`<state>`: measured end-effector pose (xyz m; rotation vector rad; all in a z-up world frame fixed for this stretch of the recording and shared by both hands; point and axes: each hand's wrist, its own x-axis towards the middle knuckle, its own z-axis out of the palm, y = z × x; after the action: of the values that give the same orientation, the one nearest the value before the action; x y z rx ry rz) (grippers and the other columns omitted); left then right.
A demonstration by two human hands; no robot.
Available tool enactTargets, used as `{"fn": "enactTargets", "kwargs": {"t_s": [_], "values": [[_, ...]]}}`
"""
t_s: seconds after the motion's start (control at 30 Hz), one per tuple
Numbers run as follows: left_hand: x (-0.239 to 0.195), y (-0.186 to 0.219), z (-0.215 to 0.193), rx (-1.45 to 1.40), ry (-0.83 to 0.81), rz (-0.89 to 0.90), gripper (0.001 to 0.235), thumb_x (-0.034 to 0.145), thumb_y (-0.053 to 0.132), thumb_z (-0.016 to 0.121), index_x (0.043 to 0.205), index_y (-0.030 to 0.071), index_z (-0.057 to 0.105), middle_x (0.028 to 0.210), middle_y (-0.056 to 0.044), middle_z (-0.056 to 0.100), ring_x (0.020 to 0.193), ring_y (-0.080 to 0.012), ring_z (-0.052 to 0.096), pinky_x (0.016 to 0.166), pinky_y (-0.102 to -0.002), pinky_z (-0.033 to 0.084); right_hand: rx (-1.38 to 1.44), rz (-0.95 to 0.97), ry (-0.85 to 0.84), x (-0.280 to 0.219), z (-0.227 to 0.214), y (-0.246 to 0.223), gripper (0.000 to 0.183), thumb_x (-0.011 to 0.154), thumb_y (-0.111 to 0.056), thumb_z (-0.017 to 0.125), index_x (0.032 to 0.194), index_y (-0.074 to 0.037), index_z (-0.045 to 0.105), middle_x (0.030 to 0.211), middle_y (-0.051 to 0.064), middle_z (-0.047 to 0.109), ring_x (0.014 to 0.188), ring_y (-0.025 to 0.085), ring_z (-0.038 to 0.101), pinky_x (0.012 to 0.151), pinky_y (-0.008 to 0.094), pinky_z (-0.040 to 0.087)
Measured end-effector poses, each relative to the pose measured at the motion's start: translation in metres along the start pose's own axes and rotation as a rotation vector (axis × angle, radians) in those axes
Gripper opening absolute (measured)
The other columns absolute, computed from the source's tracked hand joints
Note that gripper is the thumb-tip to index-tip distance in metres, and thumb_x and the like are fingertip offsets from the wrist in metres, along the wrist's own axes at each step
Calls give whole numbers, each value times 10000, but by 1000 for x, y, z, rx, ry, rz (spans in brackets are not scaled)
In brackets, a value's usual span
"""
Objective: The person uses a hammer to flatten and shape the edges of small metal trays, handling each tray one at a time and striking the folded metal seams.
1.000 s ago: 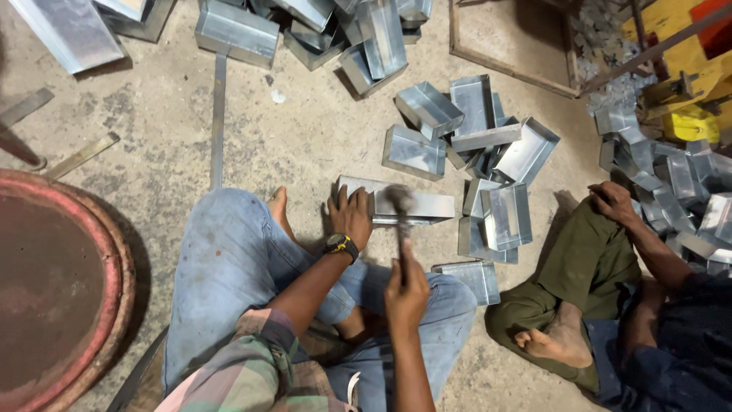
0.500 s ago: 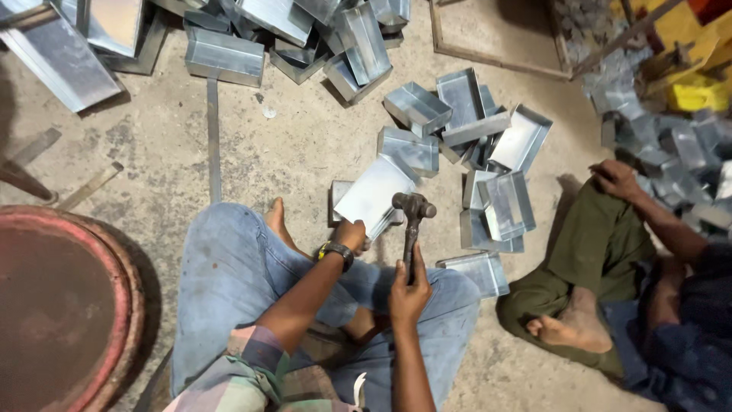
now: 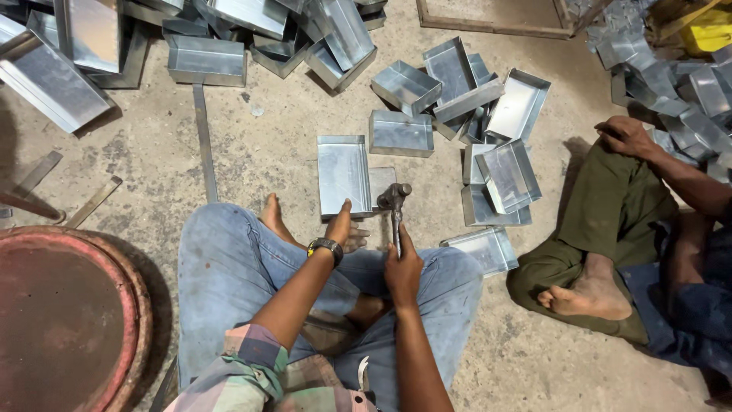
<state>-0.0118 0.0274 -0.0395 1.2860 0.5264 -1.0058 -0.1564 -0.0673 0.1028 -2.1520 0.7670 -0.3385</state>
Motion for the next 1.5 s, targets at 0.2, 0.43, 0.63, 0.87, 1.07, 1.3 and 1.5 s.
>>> {"fn": "enactTargets", "kwargs": {"t_s": [0.2, 0.43, 0.63, 0.87, 1.07, 1.3, 1.5], "values": [[7, 14, -3, 53, -27, 87, 889, 932, 765, 342, 1257, -29, 573, 945, -130, 806, 604, -199, 697, 486, -294, 494, 147, -269, 92, -13, -11, -11, 475, 922, -43, 640, 1393, -94, 617, 1216, 212, 722, 997, 321, 769, 789, 369, 585], [29, 17, -3, 21, -39, 98, 779, 932, 750, 350, 1181, 76, 653, 905, -131, 785, 600, -224, 710, 498, -332, 536, 39, -313, 95, -21, 2, -13, 459, 915, -40, 642, 1362, -145, 649, 1190, 201, 735, 1051, 375, 722, 857, 399, 566], [49, 10, -4, -162, -38, 95, 612, 1011, 592, 395, 1199, 34, 560, 1001, -207, 778, 640, -307, 714, 492, -392, 529, -7, -71, 40, 0, 2, 18, 495, 914, -116, 662, 1401, -200, 631, 1202, 225, 701, 1067, 393, 704, 848, 431, 566], [23, 11, -12, -285, -77, 122, 571, 1049, 480, 414, 1265, -43, 491, 1008, -283, 762, 719, -334, 764, 490, -360, 510, -10, 134, 27, 25, 19, 60, 528, 913, -184, 686, 1428, -265, 602, 1115, 253, 726, 985, 398, 726, 848, 442, 552], [-58, 200, -16, -183, 141, 536, 454, 1051, 343, 516, 1210, -55, 663, 1039, -228, 774, 846, -307, 739, 645, -408, 573, 44, 131, -26, 22, 19, 64, 515, 915, -191, 664, 1420, -277, 605, 1163, 225, 737, 1017, 375, 731, 883, 423, 558], [-120, 469, -61, -24, 834, 1564, 804, 935, 96, 595, 1622, 35, 183, 1663, -219, 313, 1472, -356, 427, 1226, -392, 348, 151, 56, -23, 27, 25, 58, 528, 890, -143, 670, 1407, -229, 609, 1218, 207, 721, 1101, 351, 715, 920, 407, 546], [1, 283, -105, 282, 753, 1164, 682, 875, 213, 657, 1480, 34, 398, 1407, -272, 577, 1296, -412, 575, 1070, -442, 461, 145, 148, -51, 27, 29, 59, 535, 880, -156, 693, 1398, -265, 618, 1147, 209, 752, 1046, 338, 745, 904, 404, 565]]}}
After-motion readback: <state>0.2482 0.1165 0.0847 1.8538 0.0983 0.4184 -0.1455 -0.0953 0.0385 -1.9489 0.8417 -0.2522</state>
